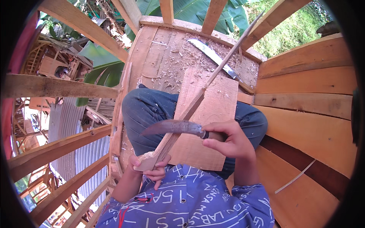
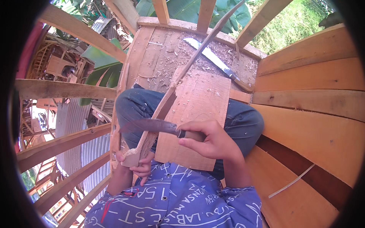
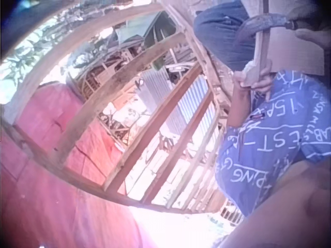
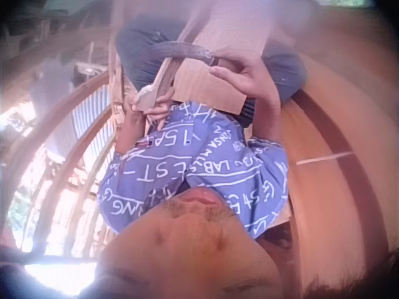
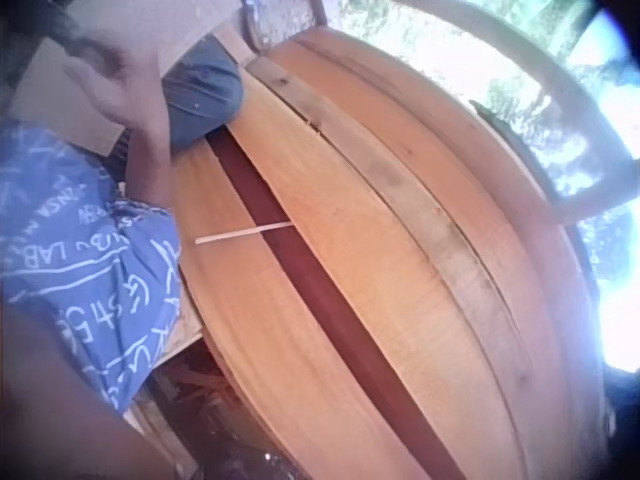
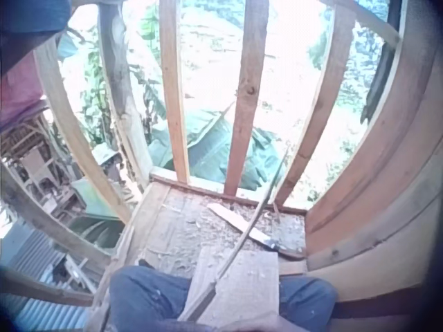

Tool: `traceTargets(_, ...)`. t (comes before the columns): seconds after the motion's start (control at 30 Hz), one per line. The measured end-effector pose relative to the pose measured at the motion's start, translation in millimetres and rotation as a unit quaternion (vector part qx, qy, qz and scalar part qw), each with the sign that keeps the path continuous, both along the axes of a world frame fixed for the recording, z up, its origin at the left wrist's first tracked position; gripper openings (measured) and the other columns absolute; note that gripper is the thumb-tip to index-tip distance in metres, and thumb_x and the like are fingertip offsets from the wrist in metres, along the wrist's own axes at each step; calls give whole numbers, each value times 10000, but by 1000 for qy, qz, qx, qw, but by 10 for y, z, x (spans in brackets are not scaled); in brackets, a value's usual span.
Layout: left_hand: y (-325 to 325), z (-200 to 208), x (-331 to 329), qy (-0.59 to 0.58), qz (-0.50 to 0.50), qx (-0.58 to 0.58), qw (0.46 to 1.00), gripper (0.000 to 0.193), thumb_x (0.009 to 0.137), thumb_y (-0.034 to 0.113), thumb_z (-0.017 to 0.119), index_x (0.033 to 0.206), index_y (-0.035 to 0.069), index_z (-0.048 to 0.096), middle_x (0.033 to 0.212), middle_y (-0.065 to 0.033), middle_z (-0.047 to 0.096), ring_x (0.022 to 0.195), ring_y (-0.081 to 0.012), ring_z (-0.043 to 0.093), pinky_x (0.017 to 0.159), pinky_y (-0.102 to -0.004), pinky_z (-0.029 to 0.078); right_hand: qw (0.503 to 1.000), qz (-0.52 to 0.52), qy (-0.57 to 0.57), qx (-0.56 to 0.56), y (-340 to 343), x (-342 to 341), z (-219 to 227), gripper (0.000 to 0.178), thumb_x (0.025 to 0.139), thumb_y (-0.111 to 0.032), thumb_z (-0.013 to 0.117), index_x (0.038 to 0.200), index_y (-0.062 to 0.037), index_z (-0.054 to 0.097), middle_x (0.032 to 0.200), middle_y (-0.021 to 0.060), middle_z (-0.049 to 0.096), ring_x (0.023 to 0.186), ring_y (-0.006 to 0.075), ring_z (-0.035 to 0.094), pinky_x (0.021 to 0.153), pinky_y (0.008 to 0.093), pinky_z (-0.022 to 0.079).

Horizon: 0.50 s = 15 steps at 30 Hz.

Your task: The person sits cross-legged on a wooden platform and uses a curved knife to carve a long, thin piece of wood. They repeatedly shave thin strips from the wood's surface, rotating the piece to work on different sides.

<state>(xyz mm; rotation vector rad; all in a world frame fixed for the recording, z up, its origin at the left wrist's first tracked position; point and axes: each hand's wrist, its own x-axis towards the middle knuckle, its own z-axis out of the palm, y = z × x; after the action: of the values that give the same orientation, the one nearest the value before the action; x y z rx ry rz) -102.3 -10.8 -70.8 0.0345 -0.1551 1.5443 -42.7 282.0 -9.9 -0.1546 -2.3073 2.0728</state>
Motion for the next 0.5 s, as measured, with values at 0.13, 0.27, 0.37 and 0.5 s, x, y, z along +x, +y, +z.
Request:
traceTargets(0.13, 72, 44, -36, 9, -11, -7, 1000, 531, 641, 384, 679, 893, 72, 330, 594, 1, 424, 523, -104, 449, 741, -509, 562, 989, -111, -62, -71, 111, 25, 19, 215, 820, -54, 672, 1014, 35, 645, 671, -10, 593, 551, 23, 481, 500, 177, 367)
traceTargets(0.27, 8, 75, -47, 9, -4, -8, 1000, 532, 655, 387, 688, 890, 74, 328, 595, 1, 423, 524, -104, 448, 732, -514, 563, 996, -69, -43, -46, 116, 18, 40, 209, 821, -52, 683, 1010, 34, 659, 717, -8, 625, 617, 30, 516, 558, 177, 403)
traceTargets(0.37, 40, 64, -32, 5, -14, -3, 1000, 538, 657, 391, 692, 890, 74, 326, 596, 1, 425, 521, -103, 448, 732, -518, 563, 985, -135, -71, -85, 116, 39, 21, 210, 814, -52, 694, 1001, 36, 657, 675, -39, 577, 603, 8, 473, 535, 172, 367)
traceTargets(0.5, 63, 8, 20, -46, 1, 30, 998, 536, 663, 396, 684, 890, 73, 322, 600, 0, 432, 523, -103, 452, 736, -534, 559, 983, -173, -7, 54, -14, 56, -19, 263, 774, -26, 728, 1014, 44, 648, 657, -41, 552, 603, 1, 470, 517, 172, 372)
